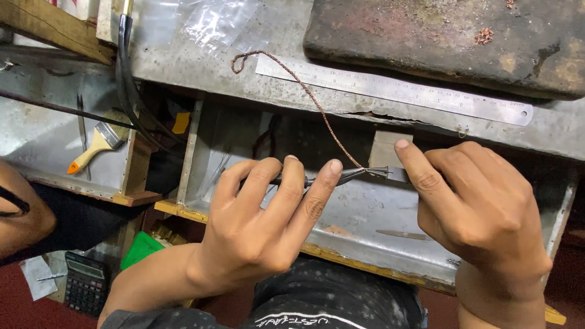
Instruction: Shaping a thin metal wire into loops using pliers at a jewelry workbench.
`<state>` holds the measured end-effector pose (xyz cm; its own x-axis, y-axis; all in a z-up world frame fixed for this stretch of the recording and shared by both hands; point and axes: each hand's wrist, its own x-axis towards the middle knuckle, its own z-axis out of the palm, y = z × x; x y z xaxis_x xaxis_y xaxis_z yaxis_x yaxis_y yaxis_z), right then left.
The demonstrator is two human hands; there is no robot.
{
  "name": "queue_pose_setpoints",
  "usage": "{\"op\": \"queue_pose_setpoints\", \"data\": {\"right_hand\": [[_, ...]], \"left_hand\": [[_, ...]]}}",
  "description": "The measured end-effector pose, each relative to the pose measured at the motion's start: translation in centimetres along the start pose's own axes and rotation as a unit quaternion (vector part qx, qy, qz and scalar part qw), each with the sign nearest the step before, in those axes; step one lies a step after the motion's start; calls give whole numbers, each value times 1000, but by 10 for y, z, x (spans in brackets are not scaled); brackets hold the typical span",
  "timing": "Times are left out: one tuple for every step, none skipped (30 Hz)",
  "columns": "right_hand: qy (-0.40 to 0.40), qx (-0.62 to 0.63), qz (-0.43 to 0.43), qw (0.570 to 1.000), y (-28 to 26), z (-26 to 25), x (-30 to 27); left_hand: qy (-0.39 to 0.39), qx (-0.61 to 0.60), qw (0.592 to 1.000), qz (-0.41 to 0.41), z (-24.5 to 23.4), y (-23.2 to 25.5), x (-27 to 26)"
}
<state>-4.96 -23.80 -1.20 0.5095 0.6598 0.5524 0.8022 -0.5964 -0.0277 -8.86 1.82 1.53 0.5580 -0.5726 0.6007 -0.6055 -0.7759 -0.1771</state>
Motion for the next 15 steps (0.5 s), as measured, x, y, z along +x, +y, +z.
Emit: {"op": "queue_pose_setpoints", "data": {"right_hand": [[0,0,0,1000,0,0,0],[3,0,-2,1000,0,0,0],[5,0,-4,1000,1,1,0],[5,0,-4,1000,1,1,0],[3,0,-3,1000,1,0,0],[0,0,-2,1000,1,0,-1],[-1,0,-2,1000,0,0,-1],[-2,-1,-2,1000,0,0,0],[-3,-3,-2,1000,0,0,0],[-3,-3,-2,1000,0,0,0],[-3,-3,0,1000,0,0,0],[-4,-3,2,1000,0,0,-1],[-4,-3,2,1000,0,0,-1],[-2,-6,2,1000,0,1,-1],[0,-9,2,1000,0,1,-1]], "left_hand": [[0,0,1000,0,0,0,0],[1,-1,1000,-1,0,0,0],[2,-2,1000,-1,0,0,1],[2,-2,1000,-1,0,0,1],[2,-6,1000,-3,-1,0,2],[2,-9,1000,-4,-1,0,2],[2,-9,1000,-4,-1,0,2],[3,-7,1000,-3,0,0,2],[4,-6,1000,-2,0,0,2],[3,-6,1000,-2,0,0,2],[2,-7,1000,-1,0,0,1],[0,-8,1000,-1,1,0,1],[0,-8,1000,-1,1,0,1],[2,-8,1000,0,1,0,1],[4,-7,1000,1,1,0,1]]}}
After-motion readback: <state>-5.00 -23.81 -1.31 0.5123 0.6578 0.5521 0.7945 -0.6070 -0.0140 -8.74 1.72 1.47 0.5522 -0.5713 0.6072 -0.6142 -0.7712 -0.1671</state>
